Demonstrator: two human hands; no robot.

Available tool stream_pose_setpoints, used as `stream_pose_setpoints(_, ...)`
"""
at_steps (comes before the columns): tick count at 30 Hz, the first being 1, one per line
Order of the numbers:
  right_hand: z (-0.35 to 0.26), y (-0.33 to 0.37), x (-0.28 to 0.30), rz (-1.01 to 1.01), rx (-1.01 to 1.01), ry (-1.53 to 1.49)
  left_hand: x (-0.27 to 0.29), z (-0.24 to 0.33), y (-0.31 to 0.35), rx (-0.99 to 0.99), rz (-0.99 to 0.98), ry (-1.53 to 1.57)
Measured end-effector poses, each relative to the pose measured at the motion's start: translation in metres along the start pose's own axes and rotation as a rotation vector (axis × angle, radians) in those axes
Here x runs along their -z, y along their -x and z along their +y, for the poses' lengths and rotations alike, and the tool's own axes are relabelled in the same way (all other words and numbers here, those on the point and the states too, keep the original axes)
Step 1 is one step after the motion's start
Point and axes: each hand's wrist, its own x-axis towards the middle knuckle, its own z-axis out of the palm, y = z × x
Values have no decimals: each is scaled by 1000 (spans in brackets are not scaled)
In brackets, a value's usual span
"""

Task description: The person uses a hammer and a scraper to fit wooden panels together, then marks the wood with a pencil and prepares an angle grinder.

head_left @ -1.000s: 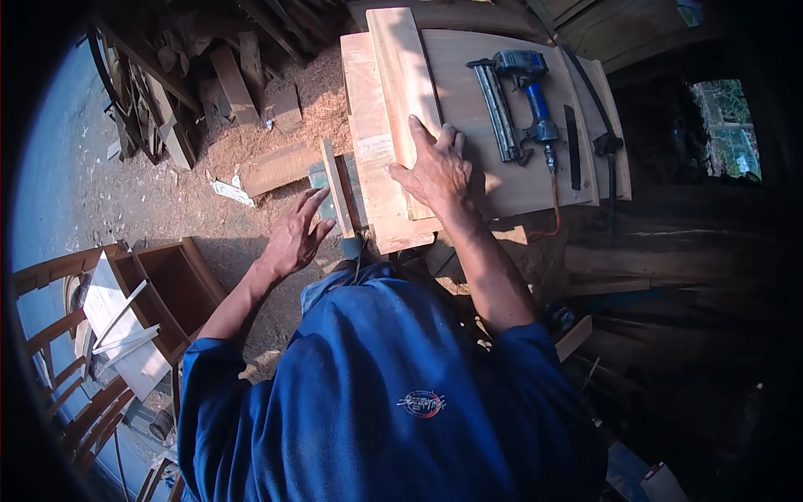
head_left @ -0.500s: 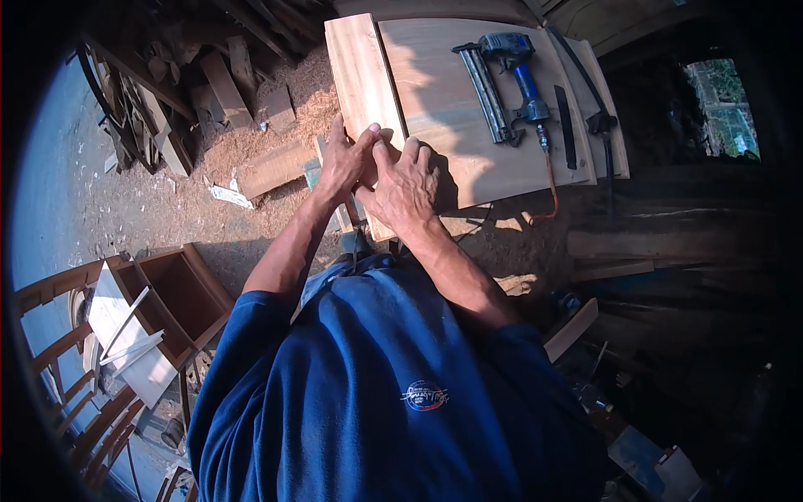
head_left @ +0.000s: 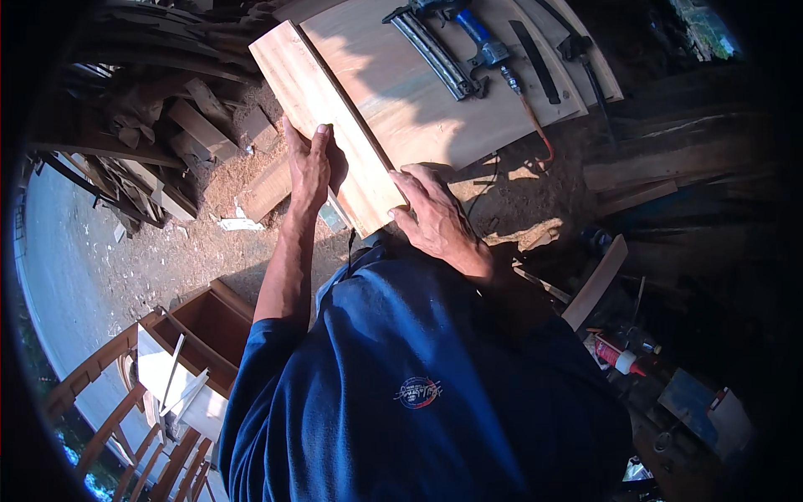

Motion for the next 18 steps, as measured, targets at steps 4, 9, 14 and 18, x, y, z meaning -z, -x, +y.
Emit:
stream_pose_setpoints(4, 8, 22, 8, 61, 134, -44, 4, 3, 3, 52, -22, -40)
stream_pose_setpoints(9, 23, 19, -8, 169, 226, -176, 17, -21, -6, 122, 48, -79)
stream_pose_setpoints(14, 27, 15, -7, 161, 207, -215, 9, -12, -1, 52, 99, -144)
stream_pose_setpoints(18, 23, 18, -8, 166, 131, -159, -8, 7, 3, 56, 127, -270)
